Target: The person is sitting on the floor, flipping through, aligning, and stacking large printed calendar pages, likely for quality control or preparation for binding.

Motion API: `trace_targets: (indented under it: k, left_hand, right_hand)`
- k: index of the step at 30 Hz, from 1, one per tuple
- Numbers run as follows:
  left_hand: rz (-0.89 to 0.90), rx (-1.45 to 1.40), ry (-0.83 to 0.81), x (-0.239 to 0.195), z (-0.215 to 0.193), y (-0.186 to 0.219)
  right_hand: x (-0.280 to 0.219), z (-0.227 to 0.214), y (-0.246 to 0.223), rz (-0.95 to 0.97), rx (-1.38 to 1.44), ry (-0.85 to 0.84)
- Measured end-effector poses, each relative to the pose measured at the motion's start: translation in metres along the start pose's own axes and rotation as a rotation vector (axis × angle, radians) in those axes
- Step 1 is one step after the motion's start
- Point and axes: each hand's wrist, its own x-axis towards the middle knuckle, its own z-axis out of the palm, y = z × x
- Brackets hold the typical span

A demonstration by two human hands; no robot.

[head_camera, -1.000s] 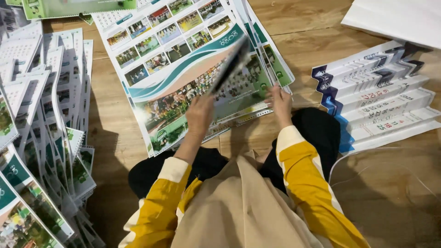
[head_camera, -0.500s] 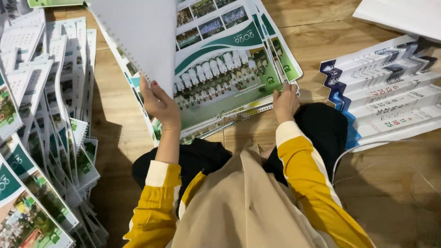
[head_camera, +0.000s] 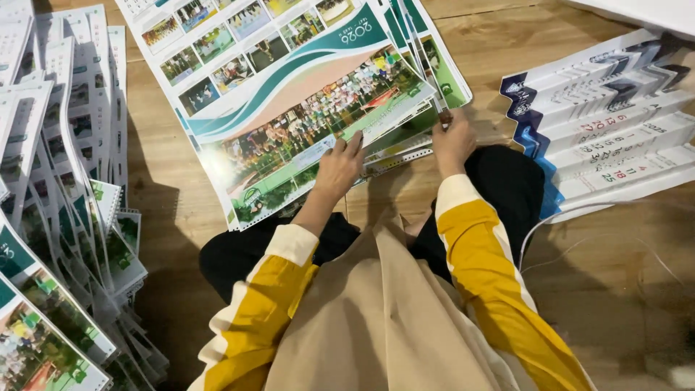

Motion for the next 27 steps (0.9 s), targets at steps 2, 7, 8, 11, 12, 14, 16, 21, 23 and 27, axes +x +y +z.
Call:
trace_targets:
  k: [2, 7, 8, 11, 12, 14, 16, 21, 23, 27]
  left_hand:
    - [0.024, 0.031, -0.080, -0.008, 0.015, 0.001]
    - [0.044, 0.105, -0.164, 0.000, 0.013, -0.002]
    - [0.024, 0.070, -0.149, 0.001, 0.013, -0.003]
    - [-0.006, 0.055, -0.042, 0.008, 0.016, -0.018]
    - [-0.019, 0.072, 0.050, 0.011, 0.018, -0.024]
    - [-0.077, 0.164, 0.121, 0.026, 0.004, -0.048]
    - [-0.139, 0.260, 0.189, 0.035, -0.010, -0.079]
    - [-0.192, 0.048, 0.091, 0.054, -0.096, -0.116]
    - [-0.140, 0.029, 0.028, 0.039, -0.113, -0.094]
    - [0.077, -0.178, -0.249, -0.004, -0.132, -0.041]
  right_hand:
    - [0.003, 0.008, 0.003, 0.088, 0.471, -0.080]
    - [0.002, -0.013, -0.014, 0.259, 1.178, -0.237]
    - [0.001, -0.015, -0.015, 0.293, 1.233, -0.255]
    - [0.004, -0.014, -0.014, 0.342, 1.302, -0.283]
    - [0.006, -0.014, -0.012, 0.359, 1.311, -0.294]
    - [0.014, 0.001, 0.009, 0.433, 1.276, -0.316]
    - [0.021, 0.018, 0.031, 0.507, 1.238, -0.344]
    - [0.022, 0.027, 0.034, 0.488, 1.073, -0.466]
    - [0.016, 0.019, 0.023, 0.497, 1.067, -0.494]
    - [0.005, -0.016, 0.005, 0.541, 1.063, -0.721]
